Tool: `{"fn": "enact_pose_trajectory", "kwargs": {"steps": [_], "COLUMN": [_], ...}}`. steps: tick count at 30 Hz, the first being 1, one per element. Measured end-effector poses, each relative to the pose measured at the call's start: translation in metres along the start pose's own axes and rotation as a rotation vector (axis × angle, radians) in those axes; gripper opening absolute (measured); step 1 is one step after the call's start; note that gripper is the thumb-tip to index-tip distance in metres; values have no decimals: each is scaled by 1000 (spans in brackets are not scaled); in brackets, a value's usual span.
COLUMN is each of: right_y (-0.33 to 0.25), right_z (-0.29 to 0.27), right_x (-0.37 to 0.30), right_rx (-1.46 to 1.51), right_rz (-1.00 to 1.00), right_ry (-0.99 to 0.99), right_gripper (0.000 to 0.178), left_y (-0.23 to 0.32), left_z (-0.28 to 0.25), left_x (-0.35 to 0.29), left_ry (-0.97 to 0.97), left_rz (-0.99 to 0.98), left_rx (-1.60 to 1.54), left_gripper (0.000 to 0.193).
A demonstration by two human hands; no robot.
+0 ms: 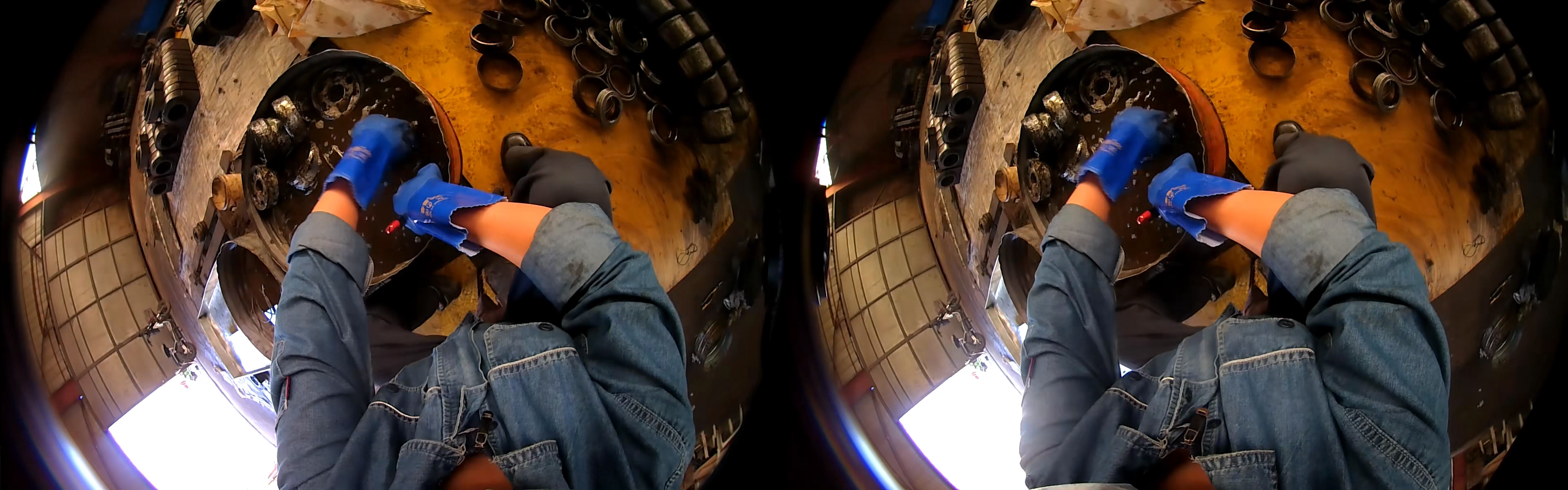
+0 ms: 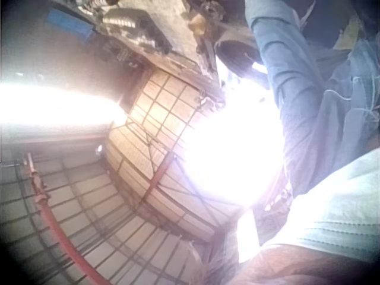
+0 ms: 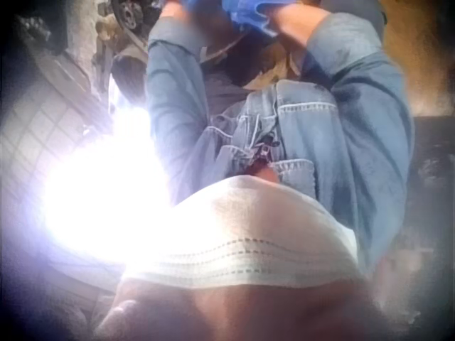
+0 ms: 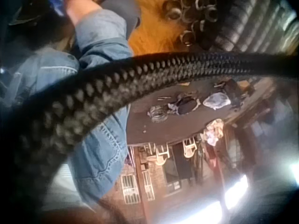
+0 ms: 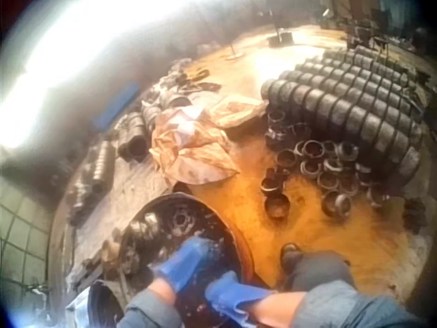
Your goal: The person scrubs small metal rings and cylindrical parts with a red-handled brush while wearing blue gloves. They repeatedly dip the parts into a dark liquid in a basin to remove grime and then place the cleaned items onto a nearby surface.
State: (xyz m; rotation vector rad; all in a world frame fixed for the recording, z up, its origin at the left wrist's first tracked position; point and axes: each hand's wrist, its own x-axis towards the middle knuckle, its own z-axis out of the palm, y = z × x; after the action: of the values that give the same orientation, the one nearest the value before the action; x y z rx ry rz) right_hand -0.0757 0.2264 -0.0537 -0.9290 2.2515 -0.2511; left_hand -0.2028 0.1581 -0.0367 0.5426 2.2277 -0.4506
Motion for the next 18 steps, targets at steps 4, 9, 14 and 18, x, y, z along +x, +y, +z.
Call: {"fn": "enact_pose_trajectory", "kwargs": {"steps": [4, 9, 14, 18], "right_y": [-13, -1, 15, 12], "right_z": [-14, -12, 0, -8], "right_x": [-6, -11, 3, -8], "right_rx": [24, 170, 295, 332], "right_rz": [3, 58, 166, 148], "right_ry": [-68, 34, 176, 261], "right_gripper": [27, 33, 39, 32], "left_y": [-71, -86, -99, -88], "left_z": [32, 39, 92, 153], "left_x": [-10, -97, -141, -170], "left_ry": [261, 807, 960, 869], "left_rz": [-114, -167, -293, -372], "left_rx": [-605, -1236, -1150, -885], "left_gripper": [40, 33, 33, 33]}}
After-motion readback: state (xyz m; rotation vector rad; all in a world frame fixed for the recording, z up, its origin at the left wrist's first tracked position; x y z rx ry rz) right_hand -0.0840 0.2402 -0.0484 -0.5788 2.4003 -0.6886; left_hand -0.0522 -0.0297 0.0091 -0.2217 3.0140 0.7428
